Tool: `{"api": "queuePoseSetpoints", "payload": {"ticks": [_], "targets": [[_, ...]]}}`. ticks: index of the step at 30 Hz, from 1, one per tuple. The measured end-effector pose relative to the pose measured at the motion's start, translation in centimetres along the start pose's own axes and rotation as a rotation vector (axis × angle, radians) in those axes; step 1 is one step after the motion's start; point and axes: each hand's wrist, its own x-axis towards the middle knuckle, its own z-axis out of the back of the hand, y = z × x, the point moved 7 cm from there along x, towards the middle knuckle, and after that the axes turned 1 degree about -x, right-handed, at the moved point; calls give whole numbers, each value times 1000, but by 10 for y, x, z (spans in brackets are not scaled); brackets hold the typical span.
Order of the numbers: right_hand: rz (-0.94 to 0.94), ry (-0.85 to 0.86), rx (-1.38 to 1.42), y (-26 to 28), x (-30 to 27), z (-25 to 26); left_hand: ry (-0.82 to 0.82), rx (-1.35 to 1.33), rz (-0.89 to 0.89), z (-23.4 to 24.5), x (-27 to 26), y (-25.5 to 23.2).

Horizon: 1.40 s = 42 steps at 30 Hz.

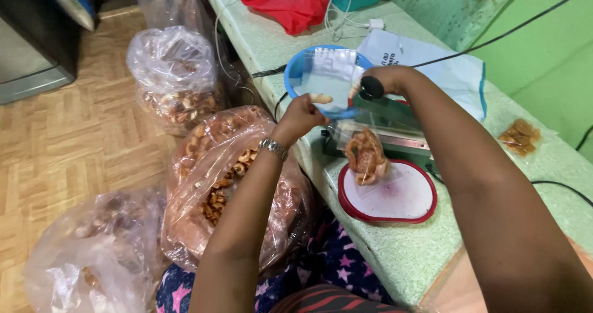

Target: Scooping snacks into small plastic bags and sealing them with a heat sealer

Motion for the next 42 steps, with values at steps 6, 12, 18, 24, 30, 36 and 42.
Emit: {"api": "queuePoseSetpoints", "payload": {"ticks": [6, 12, 18, 24, 30, 36, 42], "targets": [[-54, -262, 79, -124, -10, 45, 346, 197, 55, -67, 44, 2], [-114, -366, -24, -104, -47, 33, 674, 466, 121, -93, 99, 57], [-164, -309, -273, -84, -46, 10, 735, 175, 375, -101, 76, 25], [-118, -379, -272, -89, -49, 10, 777, 268, 238, -105, 84, 23], [-106, -434, -322, -84, -55, 13, 693, 415, 230, -102, 94, 22], [-211, -463, -427, -74, -64, 15, 516, 764, -27, -96, 96, -10], [-300, -444, -471, -84, -59, 14, 324, 843, -46, -113, 62, -58]]}}
